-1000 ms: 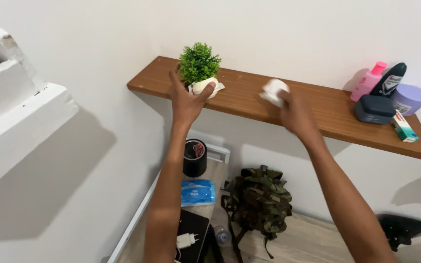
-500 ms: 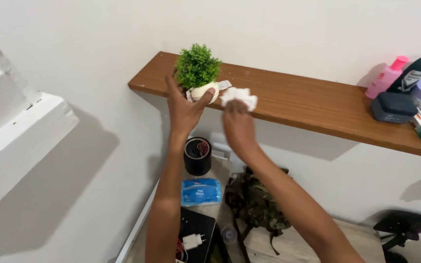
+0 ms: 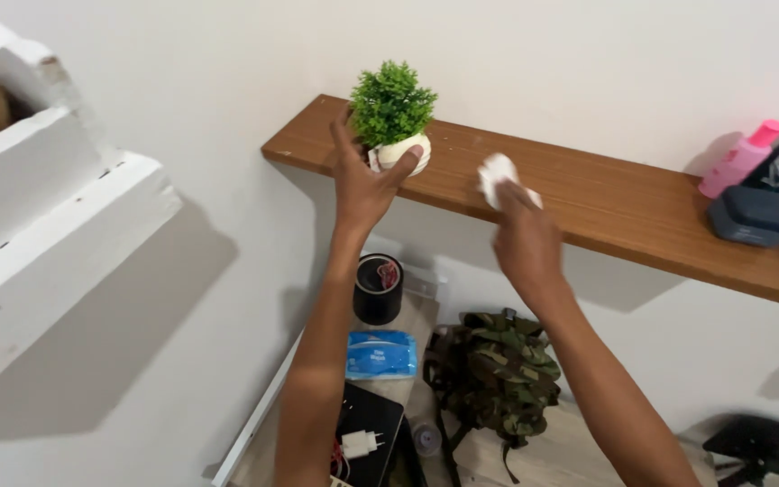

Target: The person wipes a wall-mounted wooden shelf with a tissue, moving items like a remote, plant, and bottles aside to clean underneath, then returns them. The person also wipes a lower shelf and a table surface.

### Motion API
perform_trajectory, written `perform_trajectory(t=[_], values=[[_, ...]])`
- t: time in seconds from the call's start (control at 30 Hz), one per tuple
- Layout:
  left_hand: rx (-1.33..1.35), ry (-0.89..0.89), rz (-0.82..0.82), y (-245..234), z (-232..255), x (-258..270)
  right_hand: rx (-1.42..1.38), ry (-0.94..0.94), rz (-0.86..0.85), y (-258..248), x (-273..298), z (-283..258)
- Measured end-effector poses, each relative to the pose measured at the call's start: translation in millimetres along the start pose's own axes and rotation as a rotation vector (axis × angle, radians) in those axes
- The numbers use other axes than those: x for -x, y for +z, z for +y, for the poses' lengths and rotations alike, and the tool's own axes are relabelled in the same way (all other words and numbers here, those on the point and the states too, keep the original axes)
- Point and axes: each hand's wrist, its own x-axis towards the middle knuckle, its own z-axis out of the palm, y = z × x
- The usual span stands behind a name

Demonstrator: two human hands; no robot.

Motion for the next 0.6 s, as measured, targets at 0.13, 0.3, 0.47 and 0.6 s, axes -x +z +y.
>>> perform_trajectory(t=[0.13, 0.3, 0.47, 0.6], values=[[-0.018, 0.040, -0.002, -10.9, -6.0, -1.4, 0.152, -0.133, 0.067, 18.0, 21.6, -1.4], [-0.010, 0.090, 0.010, -37.5, -10.2, 0.5, 0.099, -0.251, 0.044, 87.0, -7.8, -27.5], [-0.077, 0.062, 0.063, -68.3, -11.7, 1.3, 0.065, -0.395, 0.102, 160.4, -42.1, -66.4], [-0.183, 0.053, 0.089, -79.0, -8.5, -0.8, -0.168, -0.447, 0.096, 210.3, -68.1, -87.3]])
